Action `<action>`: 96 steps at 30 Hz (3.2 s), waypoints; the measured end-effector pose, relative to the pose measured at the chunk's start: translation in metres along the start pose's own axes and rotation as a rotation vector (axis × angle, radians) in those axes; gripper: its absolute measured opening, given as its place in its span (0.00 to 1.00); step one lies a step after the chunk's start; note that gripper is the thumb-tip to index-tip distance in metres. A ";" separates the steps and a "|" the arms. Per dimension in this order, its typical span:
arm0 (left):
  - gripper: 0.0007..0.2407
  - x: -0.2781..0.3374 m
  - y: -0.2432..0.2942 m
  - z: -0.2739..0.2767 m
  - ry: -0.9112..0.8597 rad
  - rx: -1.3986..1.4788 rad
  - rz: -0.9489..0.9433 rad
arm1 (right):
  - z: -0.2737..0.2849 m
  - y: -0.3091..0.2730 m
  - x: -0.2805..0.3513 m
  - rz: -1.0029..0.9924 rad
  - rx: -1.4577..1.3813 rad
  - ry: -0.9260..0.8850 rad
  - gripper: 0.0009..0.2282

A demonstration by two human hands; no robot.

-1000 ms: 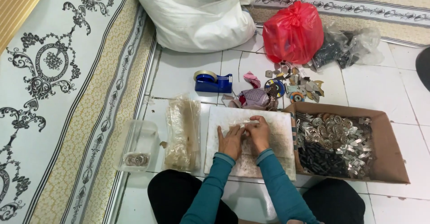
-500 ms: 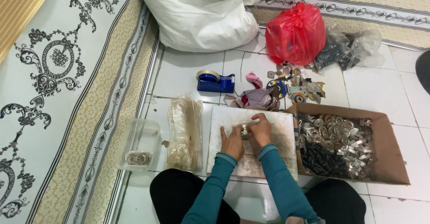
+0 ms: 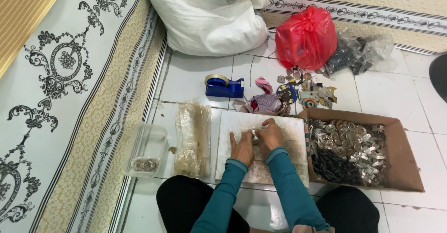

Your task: Sorting and arranging small metal decorative components from a box onto a flat surface while sitting on the floor.

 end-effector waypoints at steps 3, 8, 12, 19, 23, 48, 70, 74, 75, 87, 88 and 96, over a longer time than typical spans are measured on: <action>0.19 -0.003 0.000 -0.009 -0.020 -0.092 -0.021 | 0.005 0.006 0.002 -0.010 -0.040 -0.006 0.19; 0.23 -0.004 0.001 -0.017 -0.121 -0.176 -0.021 | -0.022 0.063 -0.055 0.024 -0.230 -0.004 0.19; 0.22 -0.003 0.005 -0.023 -0.122 -0.286 -0.040 | -0.013 0.049 -0.046 0.028 -0.191 0.003 0.17; 0.22 -0.002 0.007 -0.031 -0.128 -0.376 -0.052 | 0.019 -0.007 -0.005 0.056 -0.066 -0.035 0.18; 0.22 -0.004 0.007 -0.031 -0.111 -0.381 -0.065 | 0.016 -0.008 -0.018 0.083 0.009 -0.039 0.20; 0.11 -0.026 -0.013 -0.023 0.631 -0.363 -0.356 | -0.005 0.010 0.002 0.775 0.302 -0.142 0.22; 0.19 -0.031 -0.044 -0.011 -0.123 1.130 0.397 | 0.013 0.012 0.015 0.087 -0.861 -0.482 0.14; 0.17 -0.019 -0.038 -0.008 -0.144 1.269 0.467 | 0.020 0.006 0.017 0.176 -0.723 -0.409 0.15; 0.17 -0.015 -0.036 -0.006 -0.139 1.355 0.500 | 0.020 0.007 0.015 0.179 -0.714 -0.390 0.14; 0.17 0.009 -0.039 0.001 -0.085 1.572 0.604 | 0.039 -0.009 0.042 0.076 -0.906 -0.381 0.18; 0.17 0.013 -0.038 0.009 -0.067 1.577 0.612 | 0.036 -0.011 0.046 0.080 -0.899 -0.398 0.18; 0.24 0.028 -0.106 0.040 0.114 1.586 0.539 | -0.003 -0.088 0.081 0.207 -0.891 -0.486 0.18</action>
Point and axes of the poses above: each hand's wrist, its own x-axis away from the middle knuckle, its own z-axis out of the back of the hand, y = z × x, the point moved 8 cm from there along -x, towards the middle knuckle, and after that the axes turned 6 degrees about -x, right-handed, at the moved point
